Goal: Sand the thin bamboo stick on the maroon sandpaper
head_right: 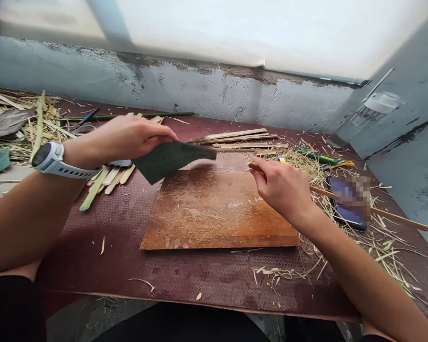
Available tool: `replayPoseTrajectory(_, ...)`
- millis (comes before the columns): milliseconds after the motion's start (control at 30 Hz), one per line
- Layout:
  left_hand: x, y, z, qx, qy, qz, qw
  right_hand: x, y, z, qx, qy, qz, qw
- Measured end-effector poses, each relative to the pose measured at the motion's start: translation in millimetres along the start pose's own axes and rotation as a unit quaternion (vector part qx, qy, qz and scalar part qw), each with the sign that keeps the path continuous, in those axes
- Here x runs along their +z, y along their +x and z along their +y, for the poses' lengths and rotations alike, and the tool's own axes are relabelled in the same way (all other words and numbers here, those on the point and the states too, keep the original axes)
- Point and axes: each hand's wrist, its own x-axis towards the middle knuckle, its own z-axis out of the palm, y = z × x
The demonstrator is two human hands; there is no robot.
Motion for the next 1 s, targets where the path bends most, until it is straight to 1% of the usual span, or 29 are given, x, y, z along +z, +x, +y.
replayPoseTrajectory(33,-0.3,-0.1,-0.1,0.000,0.016,-0.014,1.000,0.3,0.0,0.0,0.000,-0.002,-0.002,1.000)
replayPoseTrajectory(67,-1.0,-0.3,0.6,-0.006,0.039,-0.015,0.999,0.4,-0.1,0.0,0.001,-0.004,-0.003,1.000)
replayPoseTrajectory(100,-2.0,-0.6,1.6,-0.014,0.061,-0.002,0.998,0.5,-0.2,-0.1,0.001,-0.005,-0.004,1.000)
replayPoseTrajectory(167,-4.0,-1.1,3.7,-0.009,0.079,0.019,0.997,0.1,-0.4,-0.5,0.000,-0.003,-0.006,1.000)
replayPoseTrajectory(200,-4.6,-1.3,4.1,0.001,0.081,0.014,0.997,-0.2,-0.5,-0.8,0.000,-0.002,-0.007,1.000)
replayPoseTrajectory(267,-4.7,-1.4,3.4,0.027,0.070,-0.017,0.997,-0.8,-0.7,-1.2,0.002,-0.002,-0.010,1.000)
replayPoseTrajectory(300,-4.3,-1.4,2.4,0.030,0.060,-0.021,0.998,-1.0,-0.8,-1.4,0.004,-0.003,-0.012,1.000)
replayPoseTrajectory(400,-2.2,-0.5,-0.6,0.025,0.035,0.003,0.999,-0.8,-1.0,-1.4,0.004,-0.003,-0.012,1.000)
replayPoseTrajectory(433,-1.5,0.1,-1.2,0.027,0.029,-0.001,0.999,-0.7,-1.1,-1.3,0.004,-0.003,-0.009,1.000)
replayPoseTrajectory(533,-0.5,1.9,-0.7,0.041,0.016,-0.039,0.998,0.0,-1.0,-1.0,0.002,-0.005,-0.007,1.000)
replayPoseTrajectory(567,-0.5,2.2,0.1,0.035,0.018,-0.030,0.999,0.3,-0.9,-0.9,0.002,-0.006,-0.007,1.000)
replayPoseTrajectory(633,-0.3,2.4,2.3,0.017,0.022,0.004,1.000,1.1,-0.8,-0.7,0.000,-0.009,-0.006,1.000)
replayPoseTrajectory(667,0.0,2.3,3.5,0.016,0.019,0.009,1.000,1.5,-0.8,-0.7,-0.002,-0.009,-0.006,1.000)
replayPoseTrajectory(700,0.5,2.3,4.7,0.022,0.012,-0.002,1.000,1.9,-0.8,-0.6,-0.003,-0.009,-0.005,1.000)
replayPoseTrajectory(767,1.4,2.2,7.1,0.042,0.000,-0.047,0.998,2.5,-0.8,-0.6,-0.006,-0.006,-0.006,1.000)
replayPoseTrajectory(800,1.5,2.2,8.3,0.041,0.001,-0.052,0.998,2.7,-0.9,-0.6,-0.007,-0.005,-0.007,1.000)
replayPoseTrajectory(900,-0.1,1.4,11.0,0.007,0.028,-0.019,0.999,2.3,-1.0,-0.5,-0.008,-0.006,-0.010,1.000)
replayPoseTrajectory(1000,-2.6,0.5,11.6,-0.003,0.050,-0.051,0.997,1.2,-1.2,-0.7,-0.007,-0.009,-0.013,1.000)
